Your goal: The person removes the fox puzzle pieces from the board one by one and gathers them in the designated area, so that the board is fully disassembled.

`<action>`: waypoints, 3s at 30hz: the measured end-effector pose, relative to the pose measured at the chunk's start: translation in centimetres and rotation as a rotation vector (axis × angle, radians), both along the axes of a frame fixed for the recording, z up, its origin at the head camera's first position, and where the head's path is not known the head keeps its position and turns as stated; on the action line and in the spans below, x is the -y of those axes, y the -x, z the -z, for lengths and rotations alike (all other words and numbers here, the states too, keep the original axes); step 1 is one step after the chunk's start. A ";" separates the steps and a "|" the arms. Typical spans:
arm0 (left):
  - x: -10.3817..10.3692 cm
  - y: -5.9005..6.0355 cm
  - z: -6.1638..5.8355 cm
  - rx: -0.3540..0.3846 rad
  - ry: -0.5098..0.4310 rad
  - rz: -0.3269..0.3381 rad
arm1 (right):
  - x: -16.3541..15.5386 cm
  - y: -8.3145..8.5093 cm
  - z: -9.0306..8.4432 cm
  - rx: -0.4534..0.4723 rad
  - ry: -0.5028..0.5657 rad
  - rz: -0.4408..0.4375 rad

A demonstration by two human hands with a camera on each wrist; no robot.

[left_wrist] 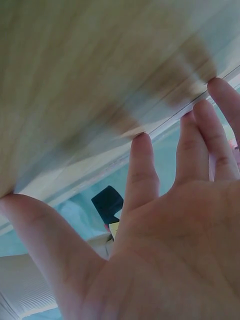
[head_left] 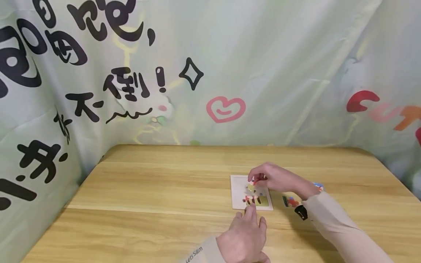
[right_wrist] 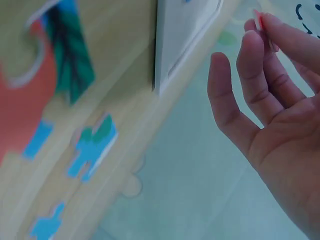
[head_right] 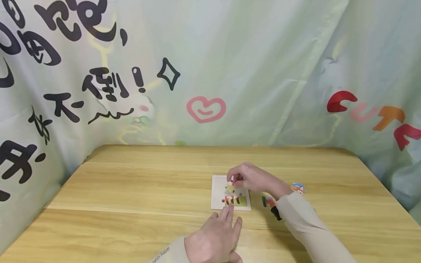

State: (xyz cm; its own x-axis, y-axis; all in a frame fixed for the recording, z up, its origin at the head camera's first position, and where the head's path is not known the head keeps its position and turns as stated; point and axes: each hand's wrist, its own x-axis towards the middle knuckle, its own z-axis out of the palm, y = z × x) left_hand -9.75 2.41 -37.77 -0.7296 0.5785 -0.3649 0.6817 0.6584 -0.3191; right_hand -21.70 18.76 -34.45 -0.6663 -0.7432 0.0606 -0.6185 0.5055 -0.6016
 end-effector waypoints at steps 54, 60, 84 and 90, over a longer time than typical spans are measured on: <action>0.1 0.3 0.1 -0.038 0.013 0.029 | -7.9 -5.6 2.1 -0.043 -0.041 -0.023; 0.2 0.4 0.1 -0.024 0.007 0.022 | -6.4 -4.6 1.0 -0.071 -0.083 0.030; 0.3 0.1 -0.2 -0.026 -0.089 0.045 | 0.1 -1.9 1.5 -0.054 -0.200 -0.088; 0.6 0.2 -0.2 0.014 -0.122 0.049 | 0.4 -1.9 1.5 -0.065 -0.191 -0.087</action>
State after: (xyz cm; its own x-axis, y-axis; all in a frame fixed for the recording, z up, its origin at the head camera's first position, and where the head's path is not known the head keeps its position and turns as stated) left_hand -9.97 1.76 -37.56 -0.6948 0.6537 -0.2999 0.7176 0.6577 -0.2289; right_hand -19.79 18.37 -35.99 -0.5981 -0.8001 -0.0456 -0.6996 0.5490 -0.4575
